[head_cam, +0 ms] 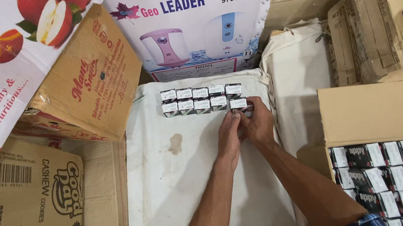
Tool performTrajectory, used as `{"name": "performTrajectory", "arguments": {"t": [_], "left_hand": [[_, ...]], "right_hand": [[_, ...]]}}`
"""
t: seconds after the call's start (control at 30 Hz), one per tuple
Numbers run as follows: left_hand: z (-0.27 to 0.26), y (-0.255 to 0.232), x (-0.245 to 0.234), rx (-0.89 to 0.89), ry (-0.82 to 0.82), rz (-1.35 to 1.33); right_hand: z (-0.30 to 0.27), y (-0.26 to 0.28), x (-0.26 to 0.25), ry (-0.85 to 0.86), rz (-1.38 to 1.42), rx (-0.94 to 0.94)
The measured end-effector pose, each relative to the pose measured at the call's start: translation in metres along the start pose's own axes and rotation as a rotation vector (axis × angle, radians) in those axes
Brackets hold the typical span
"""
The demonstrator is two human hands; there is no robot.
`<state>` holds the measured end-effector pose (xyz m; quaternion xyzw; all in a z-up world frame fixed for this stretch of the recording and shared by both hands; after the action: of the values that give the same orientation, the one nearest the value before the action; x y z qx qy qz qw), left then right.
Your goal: The person repeatedly picks small rectangular boxes from a large cardboard carton and places them onto a white sack to form a growing stack. The person handles the boxes one at a time, arranging them in rows and columns on the sack.
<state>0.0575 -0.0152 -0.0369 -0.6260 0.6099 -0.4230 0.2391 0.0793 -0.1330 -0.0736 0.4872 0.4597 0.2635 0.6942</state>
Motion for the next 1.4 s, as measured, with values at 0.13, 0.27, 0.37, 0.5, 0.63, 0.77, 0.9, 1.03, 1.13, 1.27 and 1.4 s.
{"name": "performTrajectory", "arguments": {"t": [0.13,0.27,0.37,0.5,0.63,0.77,0.9,1.03,1.13,1.27,1.4], "left_hand": [[0.014,0.008,-0.006,-0.011,-0.030,0.007],[0.028,0.029,-0.014,-0.005,-0.010,-0.010],[0.031,0.035,-0.018,0.005,-0.002,0.027],[0.028,0.037,-0.030,0.036,0.011,0.124],[0.017,0.034,-0.043,0.020,0.010,0.173],[-0.004,0.017,-0.049,0.051,0.021,0.202],[-0.019,0.013,-0.059,0.121,0.034,0.232],[-0.057,-0.015,-0.066,0.249,0.091,0.342],[-0.084,-0.032,-0.064,0.342,0.144,0.518],[-0.119,-0.044,-0.051,0.394,0.225,0.651],[-0.161,-0.054,-0.031,0.441,0.304,0.704]], "right_hand": [[0.009,0.005,0.005,-0.006,0.013,0.013],[0.014,0.002,0.009,0.033,0.008,0.076],[0.014,0.002,0.011,0.054,0.025,0.094],[0.008,0.003,0.010,0.079,0.079,0.152],[-0.006,0.011,0.008,0.088,0.093,0.205],[-0.023,0.024,0.000,0.108,-0.008,0.208],[-0.037,0.027,-0.008,0.085,-0.017,0.176],[-0.062,0.069,-0.032,0.109,0.021,0.190],[-0.080,0.089,-0.044,0.178,0.046,0.213],[-0.110,0.111,-0.066,0.208,0.038,0.231],[-0.135,0.126,-0.097,0.217,0.059,0.205]]}}
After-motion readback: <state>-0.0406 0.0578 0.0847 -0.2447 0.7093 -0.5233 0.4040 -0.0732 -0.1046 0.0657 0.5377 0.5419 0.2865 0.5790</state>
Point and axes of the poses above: each hand's wrist, its own z-axis towards the middle knuckle, its own x-axis out of the palm, y = z × x, the point moved 7 cm from there along z, towards the middle knuckle, and after that the axes turned 12 degrees about z, right-handed, at the moved point
